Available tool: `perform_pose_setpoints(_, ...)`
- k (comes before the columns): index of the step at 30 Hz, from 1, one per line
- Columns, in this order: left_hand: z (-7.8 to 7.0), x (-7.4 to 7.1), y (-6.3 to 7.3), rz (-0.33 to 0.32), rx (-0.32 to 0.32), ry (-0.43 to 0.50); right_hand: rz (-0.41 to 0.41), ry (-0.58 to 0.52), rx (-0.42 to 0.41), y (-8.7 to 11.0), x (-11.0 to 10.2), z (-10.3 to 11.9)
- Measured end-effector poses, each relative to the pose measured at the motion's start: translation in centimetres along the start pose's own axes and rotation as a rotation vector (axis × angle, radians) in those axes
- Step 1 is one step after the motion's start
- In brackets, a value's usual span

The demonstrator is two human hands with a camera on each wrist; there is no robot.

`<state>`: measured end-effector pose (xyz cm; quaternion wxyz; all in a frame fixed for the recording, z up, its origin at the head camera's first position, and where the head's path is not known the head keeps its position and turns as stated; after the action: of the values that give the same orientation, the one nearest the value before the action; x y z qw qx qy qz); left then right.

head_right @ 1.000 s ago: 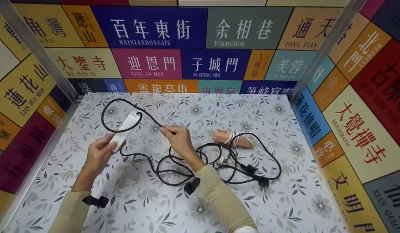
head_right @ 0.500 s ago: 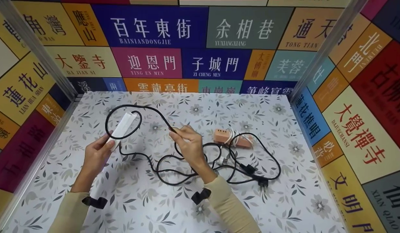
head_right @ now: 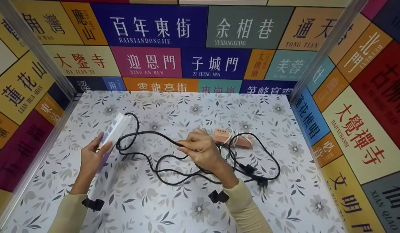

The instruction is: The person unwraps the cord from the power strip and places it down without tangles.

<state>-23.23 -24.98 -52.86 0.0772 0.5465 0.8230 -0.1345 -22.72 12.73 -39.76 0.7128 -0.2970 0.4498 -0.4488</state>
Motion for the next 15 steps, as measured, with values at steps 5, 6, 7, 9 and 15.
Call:
perform_pose_setpoints(5, 1.1, -0.2, 0.2, -0.073, 0.044, -0.07, 0.206, 0.169, -0.02, 1.7, 0.9, 0.3)
perform_pose_setpoints(6, 1.3, -0.3, 0.3, -0.095, 0.054, -0.087, 0.244, 0.195, -0.018, 2.2, 1.1, 0.2)
perform_pose_setpoints(7, 1.6, -0.4, 0.4, -0.115, 0.061, -0.099, 0.275, 0.219, -0.013, 2.7, 1.3, 0.1)
perform_pose_setpoints(9, 2.2, -0.6, 0.6, -0.158, 0.067, -0.133, 0.319, 0.27, -0.016, 3.7, 1.6, -0.2)
perform_pose_setpoints(15, 3.6, -0.8, 1.2, -0.22, 0.072, -0.319, 0.342, 0.333, 0.078, 7.4, 2.1, -2.0)
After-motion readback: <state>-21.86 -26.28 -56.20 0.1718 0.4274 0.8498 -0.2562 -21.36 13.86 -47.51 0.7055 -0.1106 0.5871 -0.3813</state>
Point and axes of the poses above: each hand's wrist, its own y-axis away from the middle knuckle, its own x-axis out of the palm, z = x × y, the point moved 7 cm from there along -y, towards the middle knuckle, and after that the axes turned 3 degrees about -x, right-handed, at the moved point
